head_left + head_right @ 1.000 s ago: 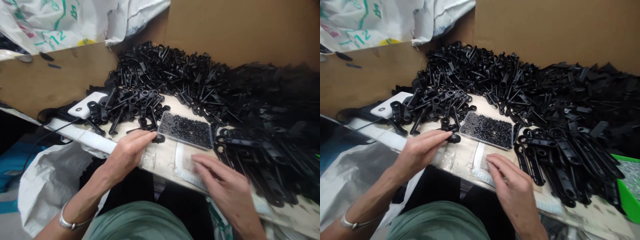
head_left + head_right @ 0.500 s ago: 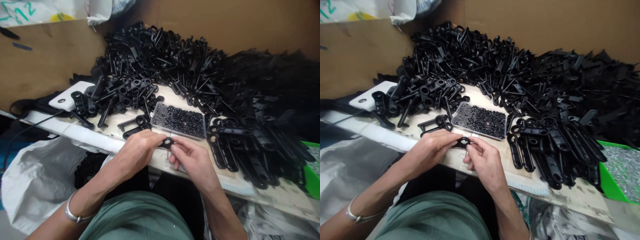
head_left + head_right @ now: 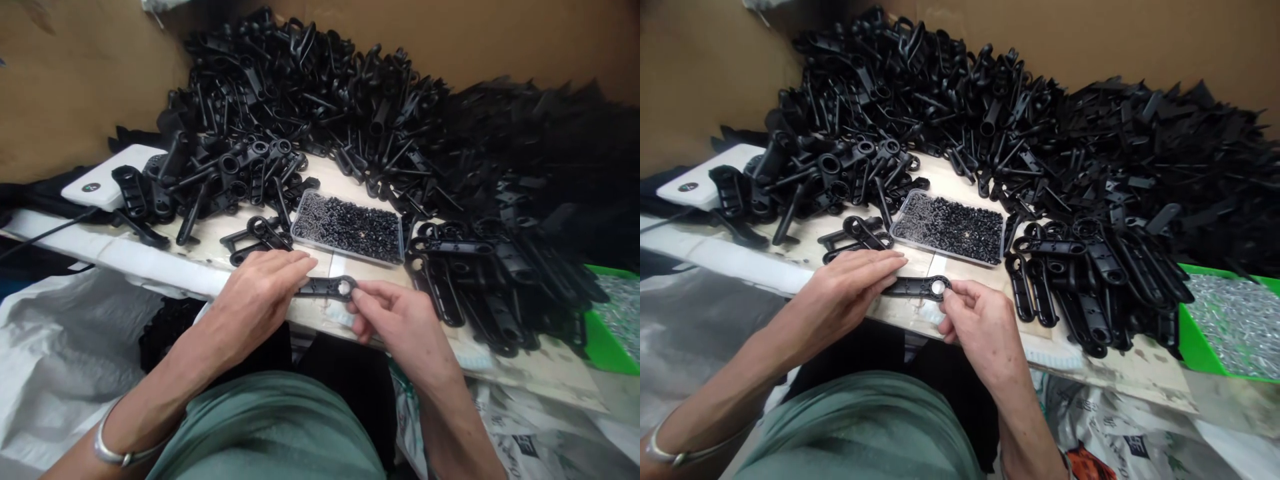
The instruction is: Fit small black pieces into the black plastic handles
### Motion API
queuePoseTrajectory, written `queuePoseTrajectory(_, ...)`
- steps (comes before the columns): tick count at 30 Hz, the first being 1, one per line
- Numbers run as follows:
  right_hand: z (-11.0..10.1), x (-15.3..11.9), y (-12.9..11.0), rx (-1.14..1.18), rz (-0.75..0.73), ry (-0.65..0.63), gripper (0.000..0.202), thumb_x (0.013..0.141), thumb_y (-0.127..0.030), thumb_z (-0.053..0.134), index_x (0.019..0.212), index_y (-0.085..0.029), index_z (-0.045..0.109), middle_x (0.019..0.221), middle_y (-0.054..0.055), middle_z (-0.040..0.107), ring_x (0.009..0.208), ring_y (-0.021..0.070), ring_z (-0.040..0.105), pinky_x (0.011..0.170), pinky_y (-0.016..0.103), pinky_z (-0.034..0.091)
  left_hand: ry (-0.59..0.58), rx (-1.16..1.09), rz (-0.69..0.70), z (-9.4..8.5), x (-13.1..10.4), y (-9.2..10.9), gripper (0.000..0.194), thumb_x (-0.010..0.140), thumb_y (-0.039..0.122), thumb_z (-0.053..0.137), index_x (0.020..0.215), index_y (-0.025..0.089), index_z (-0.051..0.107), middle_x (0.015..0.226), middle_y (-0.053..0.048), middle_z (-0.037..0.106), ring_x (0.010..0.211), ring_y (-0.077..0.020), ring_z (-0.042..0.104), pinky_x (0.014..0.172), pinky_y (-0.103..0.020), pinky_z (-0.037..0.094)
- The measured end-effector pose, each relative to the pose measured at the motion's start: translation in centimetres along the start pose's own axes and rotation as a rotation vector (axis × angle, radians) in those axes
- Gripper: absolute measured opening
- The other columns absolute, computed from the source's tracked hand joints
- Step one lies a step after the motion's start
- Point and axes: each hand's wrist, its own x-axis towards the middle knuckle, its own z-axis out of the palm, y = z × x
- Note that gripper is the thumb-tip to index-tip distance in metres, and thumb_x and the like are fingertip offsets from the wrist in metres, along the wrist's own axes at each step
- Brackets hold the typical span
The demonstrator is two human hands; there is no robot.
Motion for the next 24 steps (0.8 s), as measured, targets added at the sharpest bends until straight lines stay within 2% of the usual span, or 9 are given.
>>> queuePoseTrajectory(4, -0.2, 0.0, 0.3, -0.019, 0.015, -0.026, 0.018, 0.084, -0.027, 0.058, 0.085, -0.011, 0.066, 0.053, -0.001, 0.062, 0.042, 0.0076, 0.055, 0.042, 0.015, 0.047, 0.07, 0.046, 0.043, 0.2, -0.1, 0.6, 0.022, 0.09, 0.024, 0.054, 0.111, 0.018, 0.057, 0.115, -0.006, 0.065, 0.103, -0.0211, 0.056, 0.087, -0.038, 0.039)
queuePoseTrajectory(7, -0.3, 0.0, 0.3, -0.027, 0.018, -0.035, 0.018, 0.085, -0.028, 0.058, 0.082, -0.011, 0.065, 0.053, -0.002, 0.061, 0.042, 0.0073, 0.055, 0.041, 0.015, 0.046, 0.011, 0.082, 0.081, 0.6, 0.0, 1.1, 0.02, 0.091, 0.024, 0.052, 0.11, 0.019, 0.056, 0.108, -0.004, 0.067, 0.096, -0.0204, 0.057, 0.083, -0.041, 0.034)
queuePoseTrajectory(11, -0.6, -0.1, 0.2, -0.066, 0.006, -0.06, 0.021, 0.085, -0.03, 0.057, 0.078, -0.013, 0.065, 0.052, -0.002, 0.06, 0.042, 0.0074, 0.054, 0.04, 0.015, 0.044, -0.068, 0.095, 0.057, 1.2, 0.2, 1.2, 0.017, 0.092, 0.016, 0.049, 0.107, 0.02, 0.057, 0.096, -0.001, 0.069, 0.087, -0.0174, 0.057, 0.079, -0.04, 0.03)
queuePoseTrajectory(15, -1.2, -0.4, 0.4, -0.177, -0.029, -0.059, 0.027, 0.087, -0.034, 0.054, 0.07, -0.015, 0.064, 0.049, -0.002, 0.059, 0.042, 0.0088, 0.054, 0.042, 0.017, 0.043, -0.081, 0.042, 0.059, 1.3, 0.5, 1.2, 0.016, 0.093, 0.023, 0.048, 0.107, 0.021, 0.056, 0.087, -0.001, 0.068, 0.08, -0.0156, 0.055, 0.078, -0.039, 0.027)
queuePoseTrajectory(19, -2.5, -0.3, 0.5, -0.347, -0.058, -0.076, 0.026, 0.088, -0.039, 0.053, 0.083, -0.018, 0.068, 0.048, -0.003, 0.059, 0.044, 0.0114, 0.055, 0.044, 0.02, 0.042, -0.123, 0.028, 0.047, 1.2, 0.8, 1.5, 0.015, 0.092, 0.024, 0.05, 0.105, 0.021, 0.056, 0.083, 0.0, 0.067, 0.078, -0.0159, 0.054, 0.079, -0.039, 0.025)
queuePoseTrajectory(22, -3.5, 0.6, -0.4, -0.513, -0.173, 0.027, 0.024, 0.088, -0.04, 0.054, 0.092, -0.023, 0.07, 0.054, -0.003, 0.063, 0.049, 0.0142, 0.058, 0.051, 0.025, 0.045, -0.169, 0.021, 0.02, 1.1, 0.9, 1.8, 0.014, 0.092, 0.02, 0.049, 0.103, 0.022, 0.057, 0.083, 0.0, 0.066, 0.08, -0.0162, 0.054, 0.082, -0.039, 0.024)
queuePoseTrajectory(24, -3.8, 1.7, -1.4, -0.675, -0.323, 0.129, 0.02, 0.088, -0.036, 0.055, 0.094, -0.025, 0.07, 0.071, 0.0, 0.07, 0.062, 0.0173, 0.064, 0.062, 0.029, 0.048, -0.174, -0.005, 0.009, 1.0, 0.9, 2.0, 0.014, 0.093, 0.02, 0.048, 0.104, 0.022, 0.056, 0.088, -0.001, 0.067, 0.083, -0.0163, 0.054, 0.083, -0.039, 0.024)
